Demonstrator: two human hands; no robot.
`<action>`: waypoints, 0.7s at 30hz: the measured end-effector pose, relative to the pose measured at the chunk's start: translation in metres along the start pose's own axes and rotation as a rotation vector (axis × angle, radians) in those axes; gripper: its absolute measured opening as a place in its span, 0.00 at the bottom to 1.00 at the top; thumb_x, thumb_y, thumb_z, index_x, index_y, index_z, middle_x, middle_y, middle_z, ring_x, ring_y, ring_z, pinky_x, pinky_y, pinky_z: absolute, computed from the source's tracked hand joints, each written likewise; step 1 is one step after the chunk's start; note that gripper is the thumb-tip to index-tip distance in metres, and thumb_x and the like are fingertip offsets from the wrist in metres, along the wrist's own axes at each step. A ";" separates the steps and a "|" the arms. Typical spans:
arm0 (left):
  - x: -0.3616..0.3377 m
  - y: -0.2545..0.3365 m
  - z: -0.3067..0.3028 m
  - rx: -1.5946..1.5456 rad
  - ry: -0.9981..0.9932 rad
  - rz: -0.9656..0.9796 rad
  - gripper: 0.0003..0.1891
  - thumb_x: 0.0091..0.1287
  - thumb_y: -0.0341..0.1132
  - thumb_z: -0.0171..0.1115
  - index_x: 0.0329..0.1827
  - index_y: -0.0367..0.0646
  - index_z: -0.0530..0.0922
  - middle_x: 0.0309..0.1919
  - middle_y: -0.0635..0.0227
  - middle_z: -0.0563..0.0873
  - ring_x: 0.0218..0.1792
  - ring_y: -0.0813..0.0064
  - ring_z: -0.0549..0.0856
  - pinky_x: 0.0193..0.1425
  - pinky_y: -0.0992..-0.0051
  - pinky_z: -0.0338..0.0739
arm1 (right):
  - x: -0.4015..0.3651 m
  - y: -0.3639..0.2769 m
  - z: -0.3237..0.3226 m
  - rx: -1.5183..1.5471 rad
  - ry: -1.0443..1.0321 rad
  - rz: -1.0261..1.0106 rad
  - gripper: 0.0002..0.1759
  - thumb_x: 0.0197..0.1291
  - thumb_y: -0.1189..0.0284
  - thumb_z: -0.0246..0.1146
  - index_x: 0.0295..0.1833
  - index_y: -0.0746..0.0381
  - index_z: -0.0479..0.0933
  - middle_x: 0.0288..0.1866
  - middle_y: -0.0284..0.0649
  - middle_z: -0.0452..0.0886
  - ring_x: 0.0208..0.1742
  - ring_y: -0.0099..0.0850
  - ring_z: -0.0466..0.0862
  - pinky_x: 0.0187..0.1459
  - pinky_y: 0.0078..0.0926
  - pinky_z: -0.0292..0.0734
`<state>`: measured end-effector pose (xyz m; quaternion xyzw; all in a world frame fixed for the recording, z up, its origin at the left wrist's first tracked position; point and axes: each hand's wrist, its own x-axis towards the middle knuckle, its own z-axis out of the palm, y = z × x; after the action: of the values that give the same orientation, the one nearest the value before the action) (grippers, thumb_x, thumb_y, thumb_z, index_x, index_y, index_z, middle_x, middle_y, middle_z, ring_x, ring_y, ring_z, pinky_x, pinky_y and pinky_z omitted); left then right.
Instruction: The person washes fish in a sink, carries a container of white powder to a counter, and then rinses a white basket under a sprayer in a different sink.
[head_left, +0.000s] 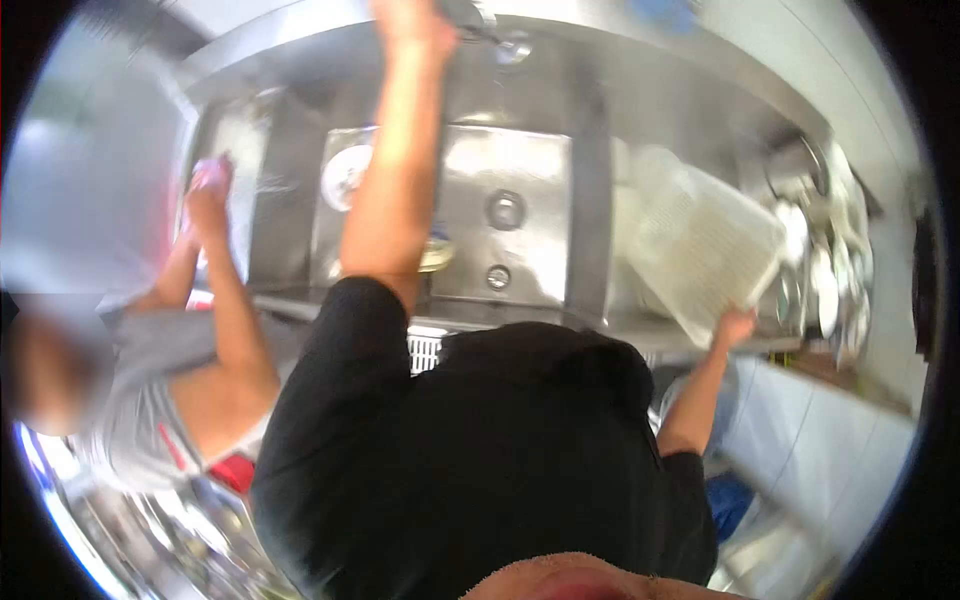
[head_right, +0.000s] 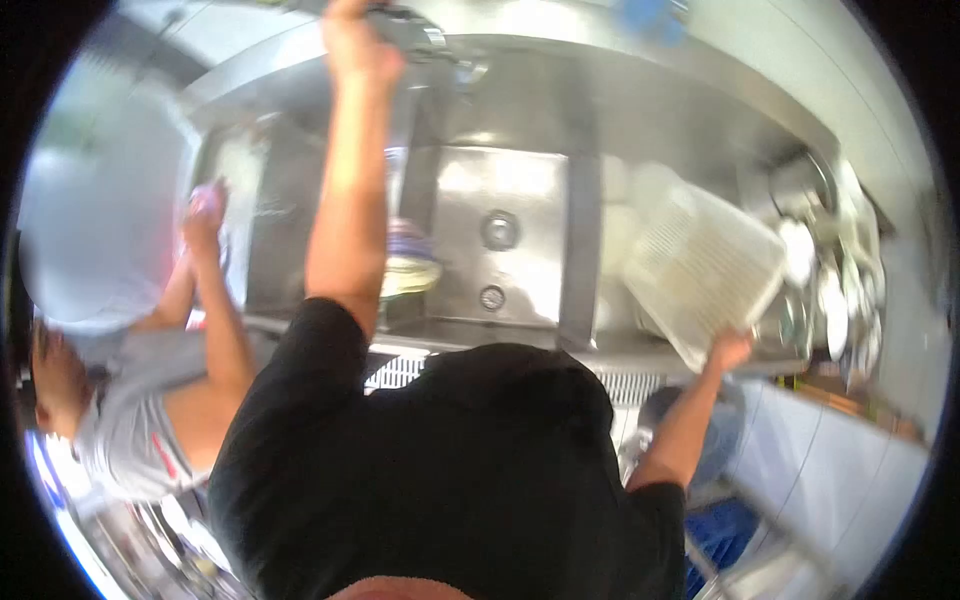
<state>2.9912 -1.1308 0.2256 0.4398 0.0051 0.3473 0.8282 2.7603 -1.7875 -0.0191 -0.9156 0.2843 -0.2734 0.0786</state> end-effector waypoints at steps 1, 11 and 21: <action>-0.014 0.024 0.014 0.014 0.073 -0.083 0.15 0.51 0.33 0.62 0.43 0.40 0.79 0.36 0.69 0.80 0.36 0.77 0.75 0.47 0.75 0.67 | 0.004 0.026 0.020 -0.075 0.023 -0.026 0.25 0.48 0.72 0.60 0.53 0.71 0.74 0.43 0.56 0.81 0.41 0.51 0.82 0.45 0.42 0.77; 0.006 0.062 -0.090 0.551 0.215 0.034 0.22 0.49 0.30 0.67 0.48 0.34 0.74 0.38 0.63 0.83 0.36 0.70 0.80 0.43 0.70 0.73 | -0.009 -0.026 -0.023 0.134 -0.140 0.281 0.28 0.46 0.75 0.55 0.59 0.63 0.73 0.50 0.53 0.80 0.49 0.49 0.80 0.50 0.43 0.73; 0.079 0.083 -0.218 1.120 0.176 -0.038 0.24 0.47 0.38 0.72 0.47 0.37 0.78 0.41 0.58 0.84 0.44 0.67 0.84 0.48 0.70 0.77 | -0.029 -0.035 -0.007 0.255 -0.104 0.303 0.30 0.46 0.76 0.53 0.61 0.61 0.72 0.52 0.51 0.79 0.49 0.49 0.80 0.51 0.42 0.73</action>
<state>2.9355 -0.8966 0.1762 0.7812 0.2657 0.3118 0.4710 2.7536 -1.7421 -0.0161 -0.8580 0.3773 -0.2444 0.2485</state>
